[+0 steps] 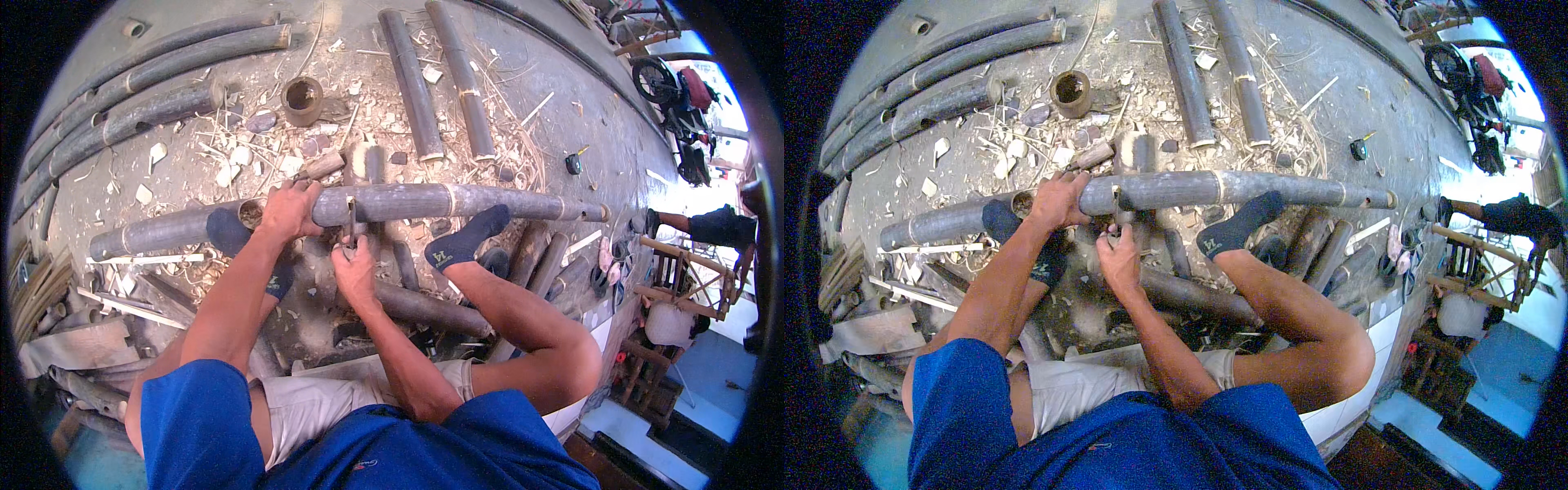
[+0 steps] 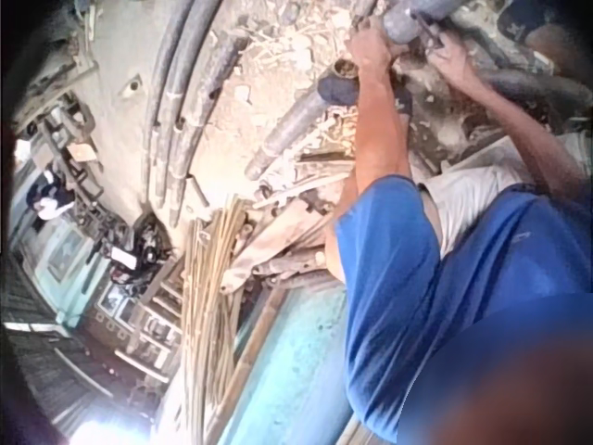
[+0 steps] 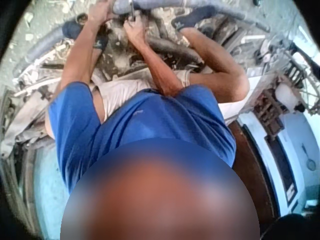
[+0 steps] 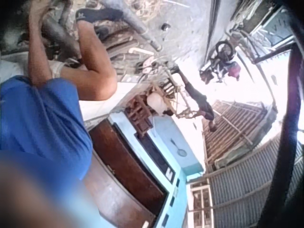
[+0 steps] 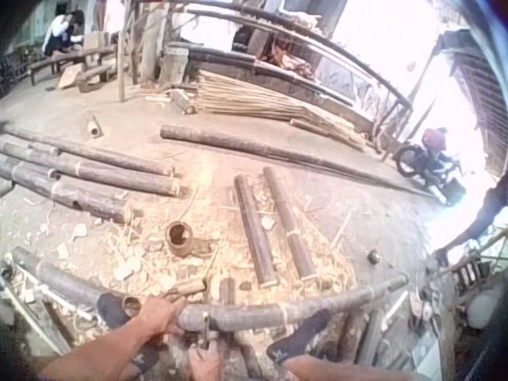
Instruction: The person measures a bamboo pole with a tape measure, marks it, then uses a hand saw to cut the pole. After cutting, the person uses a chisel to carve a notch into the cut end of the bamboo.
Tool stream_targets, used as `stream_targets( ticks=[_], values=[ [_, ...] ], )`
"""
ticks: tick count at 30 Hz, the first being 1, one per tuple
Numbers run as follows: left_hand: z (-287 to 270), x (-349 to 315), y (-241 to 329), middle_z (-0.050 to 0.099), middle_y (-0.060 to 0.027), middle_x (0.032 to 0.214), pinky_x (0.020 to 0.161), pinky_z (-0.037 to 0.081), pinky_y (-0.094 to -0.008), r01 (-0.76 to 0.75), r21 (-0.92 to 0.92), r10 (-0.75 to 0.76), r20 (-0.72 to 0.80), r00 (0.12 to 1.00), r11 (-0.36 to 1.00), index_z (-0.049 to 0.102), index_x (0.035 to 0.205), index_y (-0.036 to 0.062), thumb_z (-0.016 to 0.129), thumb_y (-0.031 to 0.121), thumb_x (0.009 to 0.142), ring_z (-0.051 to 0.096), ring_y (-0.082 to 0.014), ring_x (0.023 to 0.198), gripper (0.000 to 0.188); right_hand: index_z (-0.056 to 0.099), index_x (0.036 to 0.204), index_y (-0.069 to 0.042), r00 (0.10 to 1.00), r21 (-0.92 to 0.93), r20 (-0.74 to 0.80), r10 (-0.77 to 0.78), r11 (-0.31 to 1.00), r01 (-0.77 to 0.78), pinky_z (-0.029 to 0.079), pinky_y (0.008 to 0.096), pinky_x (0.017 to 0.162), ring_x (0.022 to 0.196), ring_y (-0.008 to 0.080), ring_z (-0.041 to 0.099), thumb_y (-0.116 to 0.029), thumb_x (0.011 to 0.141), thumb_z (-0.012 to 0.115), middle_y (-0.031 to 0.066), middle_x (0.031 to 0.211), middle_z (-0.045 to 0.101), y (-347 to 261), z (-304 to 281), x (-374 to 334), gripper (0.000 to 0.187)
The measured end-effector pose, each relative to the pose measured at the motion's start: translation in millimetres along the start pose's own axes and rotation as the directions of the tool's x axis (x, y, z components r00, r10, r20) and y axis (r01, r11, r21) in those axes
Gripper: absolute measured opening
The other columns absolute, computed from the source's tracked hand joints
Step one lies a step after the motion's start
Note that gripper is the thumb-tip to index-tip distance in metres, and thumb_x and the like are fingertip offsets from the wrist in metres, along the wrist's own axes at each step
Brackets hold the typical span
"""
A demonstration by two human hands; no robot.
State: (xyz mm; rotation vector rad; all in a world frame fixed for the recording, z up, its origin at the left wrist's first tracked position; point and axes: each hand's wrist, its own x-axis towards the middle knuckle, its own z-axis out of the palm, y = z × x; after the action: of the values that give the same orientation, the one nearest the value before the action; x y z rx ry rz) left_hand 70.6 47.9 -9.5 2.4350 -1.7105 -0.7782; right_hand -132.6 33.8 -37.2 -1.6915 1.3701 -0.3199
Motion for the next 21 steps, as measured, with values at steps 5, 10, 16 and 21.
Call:
stream_targets(
  ticks=[5, 10, 16, 21],
  values=[
    [0, 4, -1, 0.067, -0.0130, 0.124, 0.096, 0.051, -0.0545, 0.010, 0.014, -0.010, 0.034, 0.999, 1.000, 0.056, 0.128, 0.0150, 0.094, 0.041, 0.059, 0.062, -0.0379, 0.119, 0.083, 0.062, 0.106, -0.001, 0.954, 0.235, 0.220, 0.204, 0.938, -0.255, 0.054, 0.0364, 0.067, 0.071, 0.0171, 0.067, -0.020, 0.090, 0.068, 0.0112, 0.079, 0.069, -3, -12, 12, 0.026],
    [0, 6, -6, 0.068, -0.0155, 0.120, 0.095, 0.053, -0.0509, -0.052, -0.054, 0.054, 0.035, 0.998, 0.997, 0.056, 0.126, 0.0131, 0.094, 0.042, 0.059, 0.065, -0.0387, 0.113, 0.082, 0.062, 0.107, -0.003, 0.996, -0.177, -0.012, -0.091, 0.980, 0.087, 0.053, 0.0385, 0.060, 0.062, 0.0209, 0.066, -0.020, 0.090, 0.066, 0.0130, 0.076, 0.069, -16, -13, 7, 0.024],
    [-1, 8, -7, 0.069, -0.0164, 0.119, 0.094, 0.054, -0.0483, -0.063, -0.038, 0.064, 0.042, 0.997, 0.997, 0.057, 0.125, 0.0111, 0.093, 0.041, 0.058, 0.064, -0.0393, 0.113, 0.082, 0.062, 0.108, -0.003, 0.925, -0.287, 0.347, 0.156, 0.956, -0.054, 0.054, 0.0403, 0.064, 0.067, 0.0262, 0.070, -0.022, 0.089, 0.065, 0.0183, 0.079, 0.070, -34, -71, 21, 0.026],
    [-3, 9, -7, 0.068, -0.0161, 0.121, 0.095, 0.054, -0.0487, -0.069, -0.042, 0.071, 0.032, 0.997, 0.997, 0.057, 0.124, 0.0110, 0.093, 0.040, 0.058, 0.063, -0.0393, 0.115, 0.081, 0.063, 0.106, -0.004, 0.953, -0.111, 0.286, 0.101, 0.991, -0.072, 0.054, 0.0443, 0.068, 0.072, 0.0361, 0.069, -0.023, 0.087, 0.067, 0.0206, 0.076, 0.068, -35, -68, 25, 0.027]
  ],
)
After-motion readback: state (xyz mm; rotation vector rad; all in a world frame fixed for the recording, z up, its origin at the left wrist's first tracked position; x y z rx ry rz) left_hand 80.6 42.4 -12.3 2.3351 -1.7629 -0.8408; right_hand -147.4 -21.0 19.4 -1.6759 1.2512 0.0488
